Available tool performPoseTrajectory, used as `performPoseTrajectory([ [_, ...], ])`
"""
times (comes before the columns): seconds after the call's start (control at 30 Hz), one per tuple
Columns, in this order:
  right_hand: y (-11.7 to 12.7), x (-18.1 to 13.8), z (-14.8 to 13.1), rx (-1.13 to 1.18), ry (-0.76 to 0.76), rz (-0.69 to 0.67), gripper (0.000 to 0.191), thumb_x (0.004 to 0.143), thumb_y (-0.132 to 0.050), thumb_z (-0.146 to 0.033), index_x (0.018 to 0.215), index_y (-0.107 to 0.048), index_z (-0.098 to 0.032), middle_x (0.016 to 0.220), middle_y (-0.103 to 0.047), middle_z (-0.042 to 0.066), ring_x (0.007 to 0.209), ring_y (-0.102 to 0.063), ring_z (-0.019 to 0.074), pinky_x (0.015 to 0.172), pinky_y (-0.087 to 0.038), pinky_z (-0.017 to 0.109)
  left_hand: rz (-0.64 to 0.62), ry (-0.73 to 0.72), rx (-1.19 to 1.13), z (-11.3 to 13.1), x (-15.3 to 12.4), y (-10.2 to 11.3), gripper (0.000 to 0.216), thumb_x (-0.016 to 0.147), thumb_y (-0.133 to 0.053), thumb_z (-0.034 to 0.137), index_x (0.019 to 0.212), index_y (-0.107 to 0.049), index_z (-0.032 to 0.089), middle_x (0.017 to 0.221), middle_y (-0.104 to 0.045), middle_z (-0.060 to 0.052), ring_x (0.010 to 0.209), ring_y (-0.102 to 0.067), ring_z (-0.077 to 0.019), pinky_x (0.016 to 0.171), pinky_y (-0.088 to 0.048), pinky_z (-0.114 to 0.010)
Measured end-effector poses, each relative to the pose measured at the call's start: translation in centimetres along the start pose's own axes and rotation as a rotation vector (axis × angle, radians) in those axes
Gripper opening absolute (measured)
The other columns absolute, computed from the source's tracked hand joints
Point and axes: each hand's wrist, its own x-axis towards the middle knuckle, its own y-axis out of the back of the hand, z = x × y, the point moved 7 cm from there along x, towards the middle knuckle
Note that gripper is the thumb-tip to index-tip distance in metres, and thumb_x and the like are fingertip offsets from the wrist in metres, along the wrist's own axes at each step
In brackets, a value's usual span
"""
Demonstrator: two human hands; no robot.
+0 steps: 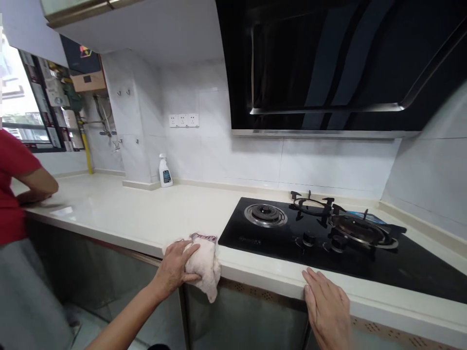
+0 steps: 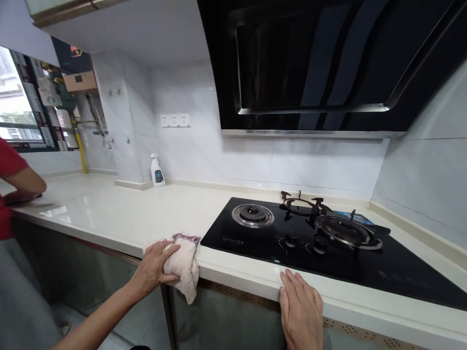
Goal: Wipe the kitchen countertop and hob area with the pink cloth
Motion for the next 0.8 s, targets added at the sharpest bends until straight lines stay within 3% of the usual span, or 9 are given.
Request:
performPoseTrajectory([
  [0.37, 0.1, -0.1, -0.2, -0.006, 0.008, 0.067, 0.036, 0.104, -0.042, -0.035, 0.129, -0.063, -0.02, 0.125, -0.073, 0.008, 0.117, -0.062, 0.0269, 0.099, -0.039, 0.043, -0.057, 0.187, 0.15, 3.9, 1.3, 0.8, 0.076, 0.061, -0.089, 0.048, 0.127, -0.065, 0.02, 0.125, -0.063, -0.017, 0.115, -0.057, -0.0383, 0.099, -0.042, -0.052],
  [0.57, 0.1, 0.0, -0.1, -0.015, 0.021, 0.06, 0.036, 0.103, -0.042, -0.035, 0.128, -0.064, -0.02, 0.123, -0.073, 0.008, 0.114, -0.064, 0.0274, 0.097, -0.04, 0.044, -0.089, 0.297, 0.087, 7.1, 2.6, 0.7, 0.077, 0.06, -0.088, 0.051, 0.127, -0.066, 0.021, 0.128, -0.062, -0.016, 0.117, -0.056, -0.0392, 0.101, -0.039, -0.055],
  [0.8, 0.5, 0.2, 0.0, -0.042, 0.077, 0.07, 0.035, 0.102, -0.044, -0.034, 0.126, -0.065, -0.019, 0.119, -0.075, 0.009, 0.11, -0.065, 0.0268, 0.092, -0.042, 0.042, -0.025, 0.256, -0.08, 12.6, 4.3, -0.3, 0.084, 0.055, -0.091, 0.058, 0.128, -0.065, 0.025, 0.127, -0.06, -0.014, 0.115, -0.054, -0.038, 0.102, -0.037, -0.058],
])
